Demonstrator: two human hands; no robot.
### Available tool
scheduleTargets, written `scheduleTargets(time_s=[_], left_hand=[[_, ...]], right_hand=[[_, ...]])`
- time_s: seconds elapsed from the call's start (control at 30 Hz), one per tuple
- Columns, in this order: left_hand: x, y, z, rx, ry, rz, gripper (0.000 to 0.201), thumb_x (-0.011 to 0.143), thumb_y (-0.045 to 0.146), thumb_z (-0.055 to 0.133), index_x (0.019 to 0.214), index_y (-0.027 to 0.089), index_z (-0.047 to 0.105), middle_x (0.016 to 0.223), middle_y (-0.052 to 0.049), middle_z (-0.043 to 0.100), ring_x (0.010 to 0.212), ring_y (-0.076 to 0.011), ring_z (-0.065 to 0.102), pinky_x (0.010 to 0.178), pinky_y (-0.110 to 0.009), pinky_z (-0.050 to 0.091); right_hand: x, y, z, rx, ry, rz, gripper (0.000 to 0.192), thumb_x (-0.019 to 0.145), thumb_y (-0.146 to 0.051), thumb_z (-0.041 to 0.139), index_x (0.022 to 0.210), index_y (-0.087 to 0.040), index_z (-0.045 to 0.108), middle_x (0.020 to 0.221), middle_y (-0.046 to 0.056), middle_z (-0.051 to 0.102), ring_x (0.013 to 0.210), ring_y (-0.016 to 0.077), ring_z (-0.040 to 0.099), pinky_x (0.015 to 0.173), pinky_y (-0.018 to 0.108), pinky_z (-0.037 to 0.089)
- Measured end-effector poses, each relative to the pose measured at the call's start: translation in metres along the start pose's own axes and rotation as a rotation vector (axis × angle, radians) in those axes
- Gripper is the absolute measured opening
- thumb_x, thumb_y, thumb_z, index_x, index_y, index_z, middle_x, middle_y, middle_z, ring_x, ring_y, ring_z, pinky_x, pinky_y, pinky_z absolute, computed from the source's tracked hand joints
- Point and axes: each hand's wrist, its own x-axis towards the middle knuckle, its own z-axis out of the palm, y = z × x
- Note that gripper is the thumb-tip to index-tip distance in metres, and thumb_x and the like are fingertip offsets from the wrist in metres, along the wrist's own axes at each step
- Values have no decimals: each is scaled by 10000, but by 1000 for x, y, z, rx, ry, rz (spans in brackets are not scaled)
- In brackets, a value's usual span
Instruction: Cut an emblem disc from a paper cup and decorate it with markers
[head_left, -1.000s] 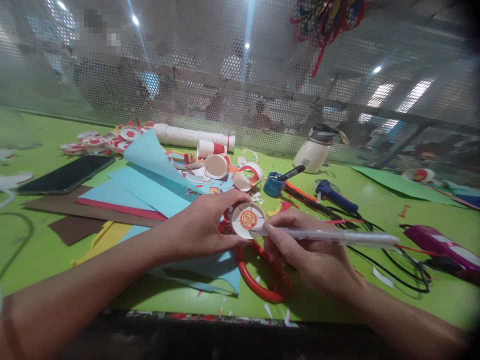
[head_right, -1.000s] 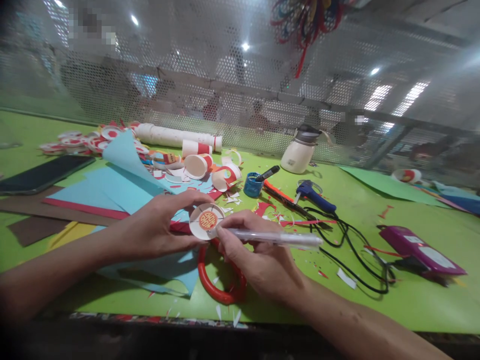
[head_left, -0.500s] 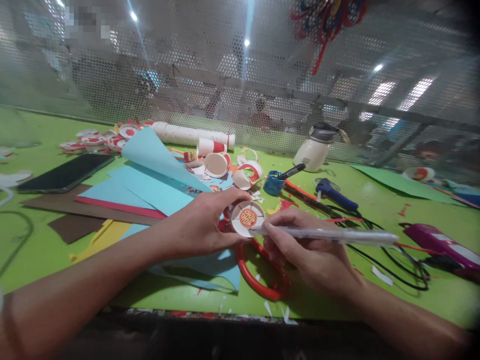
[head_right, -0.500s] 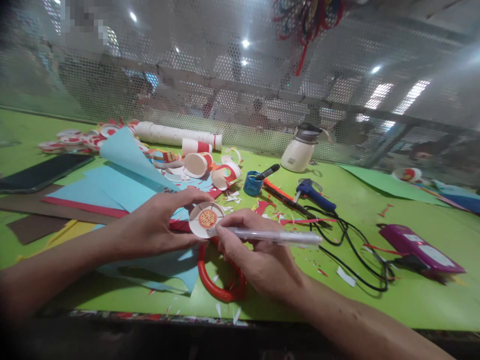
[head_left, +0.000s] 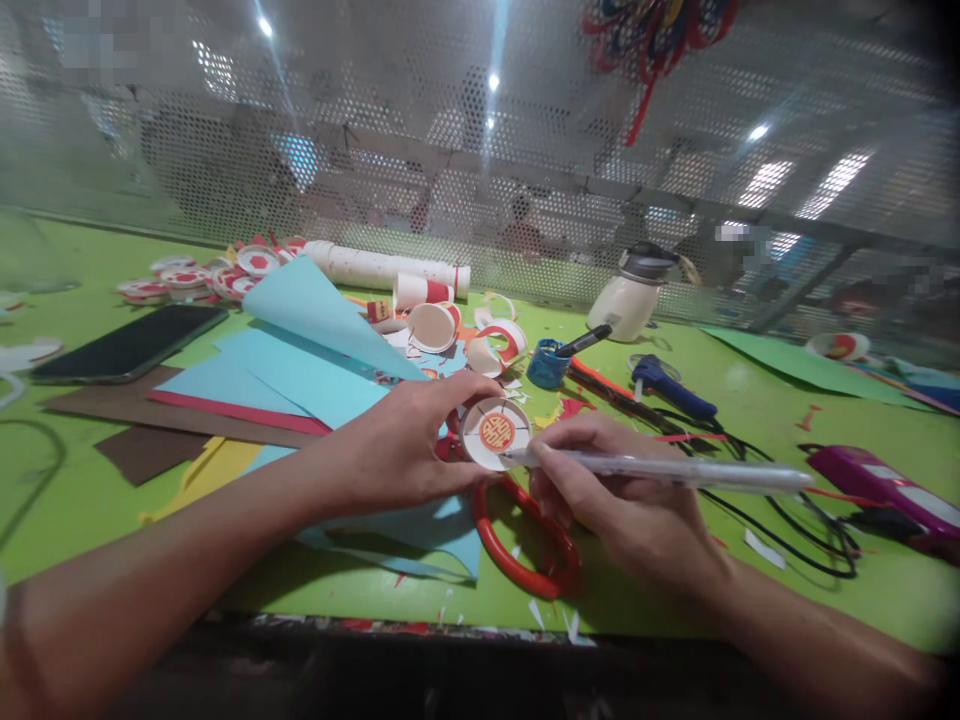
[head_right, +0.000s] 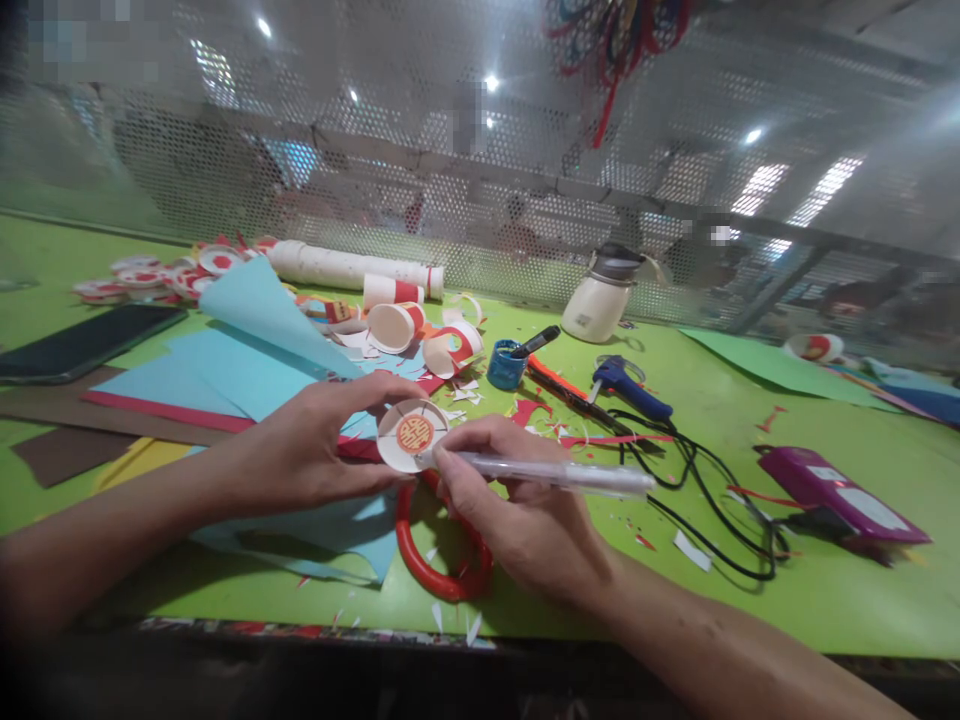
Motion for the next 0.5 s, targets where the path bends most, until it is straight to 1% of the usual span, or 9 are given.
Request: scheduleTargets(time_s=[0.13, 0.3, 0.5], left_hand=[[-1, 0, 0, -2, -4, 1, 453, 772, 324, 712, 1160, 159, 547, 1011, -22, 684, 866, -153, 645, 725, -247, 487], [-1, 0, 0, -16, -9, -3, 467, 772, 331, 712, 1172, 158, 543, 1023, -24, 683, 885, -155, 648, 731, -243, 493], [0, 0, 0, -25, -17, -3, 434, 779, 328, 703, 1149, 155, 556, 997, -25, 683, 861, -152, 643, 717, -241, 496]], right_hand=[[0, 1, 0, 27, -23, 4, 105, 889, -293, 610, 871, -195, 644, 632, -28, 644, 511, 91, 595, 466, 196, 481], [1, 0, 1, 36, -19, 13, 104, 890, -287, 609, 870, -190, 641, 620, -34, 632, 496, 83, 588, 457, 190, 478], [1, 1, 1, 36, -30, 25, 115, 891, -298, 610, 867, -189, 640, 617, -33, 630, 500, 87, 591, 463, 193, 483]])
